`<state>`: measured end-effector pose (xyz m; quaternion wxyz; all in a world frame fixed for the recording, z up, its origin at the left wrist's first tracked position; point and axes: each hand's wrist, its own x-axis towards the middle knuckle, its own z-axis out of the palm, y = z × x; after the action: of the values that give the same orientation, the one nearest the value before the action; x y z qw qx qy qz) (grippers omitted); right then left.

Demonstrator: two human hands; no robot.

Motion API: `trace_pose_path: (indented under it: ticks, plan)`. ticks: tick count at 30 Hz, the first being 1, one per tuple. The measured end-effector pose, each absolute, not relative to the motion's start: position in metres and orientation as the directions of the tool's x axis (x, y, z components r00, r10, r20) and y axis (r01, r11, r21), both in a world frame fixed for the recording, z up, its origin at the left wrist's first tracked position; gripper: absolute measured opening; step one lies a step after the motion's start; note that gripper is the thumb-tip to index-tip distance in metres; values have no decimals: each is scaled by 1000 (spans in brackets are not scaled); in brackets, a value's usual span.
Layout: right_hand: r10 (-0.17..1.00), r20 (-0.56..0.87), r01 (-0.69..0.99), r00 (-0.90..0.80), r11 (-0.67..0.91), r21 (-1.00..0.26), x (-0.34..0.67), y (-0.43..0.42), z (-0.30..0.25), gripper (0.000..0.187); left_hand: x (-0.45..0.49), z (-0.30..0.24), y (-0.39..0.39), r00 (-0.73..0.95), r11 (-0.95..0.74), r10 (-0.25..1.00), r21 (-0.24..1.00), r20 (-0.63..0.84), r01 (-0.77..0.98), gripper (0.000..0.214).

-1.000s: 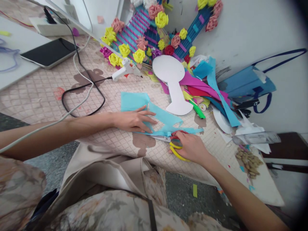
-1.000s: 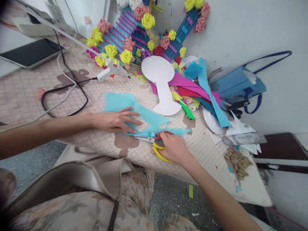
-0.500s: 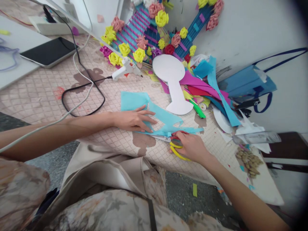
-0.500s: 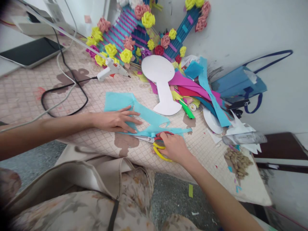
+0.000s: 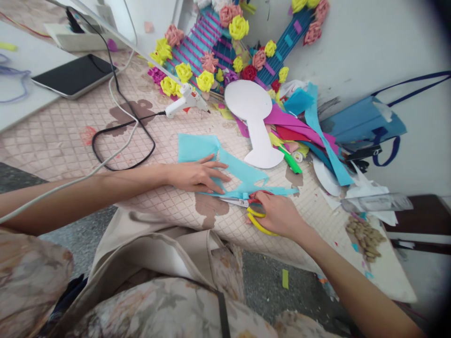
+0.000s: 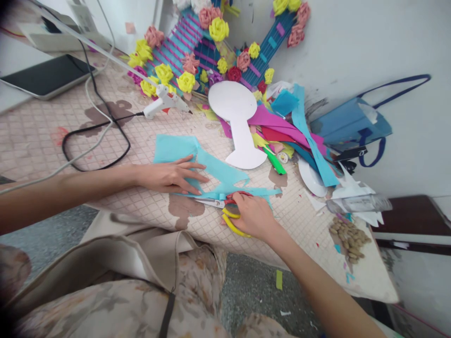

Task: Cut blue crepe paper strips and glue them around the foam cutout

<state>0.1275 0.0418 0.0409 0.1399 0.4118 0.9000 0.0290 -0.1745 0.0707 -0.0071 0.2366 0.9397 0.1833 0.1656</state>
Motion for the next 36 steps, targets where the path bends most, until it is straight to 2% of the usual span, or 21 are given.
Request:
trace_pose_path:
  ticks: [9, 20, 29, 36]
  plan:
    - [721, -228, 707, -654, 690, 153, 132, 46, 36, 44, -175, -6, 70, 877, -816, 428, 511, 219, 271, 31]
    - [766, -268, 746, -584, 637, 196, 120, 39, 46, 47, -174, -5, 71, 876, -810, 434, 518, 211, 276, 30]
    - [729, -269, 725, -630, 676, 132, 115, 42, 45, 43, -174, -8, 71, 866, -795, 445, 546, 228, 265, 29]
    - [721, -266, 713, -640, 686, 142, 118, 42, 42, 42, -175, -9, 71, 850, -782, 455, 575, 264, 240, 28]
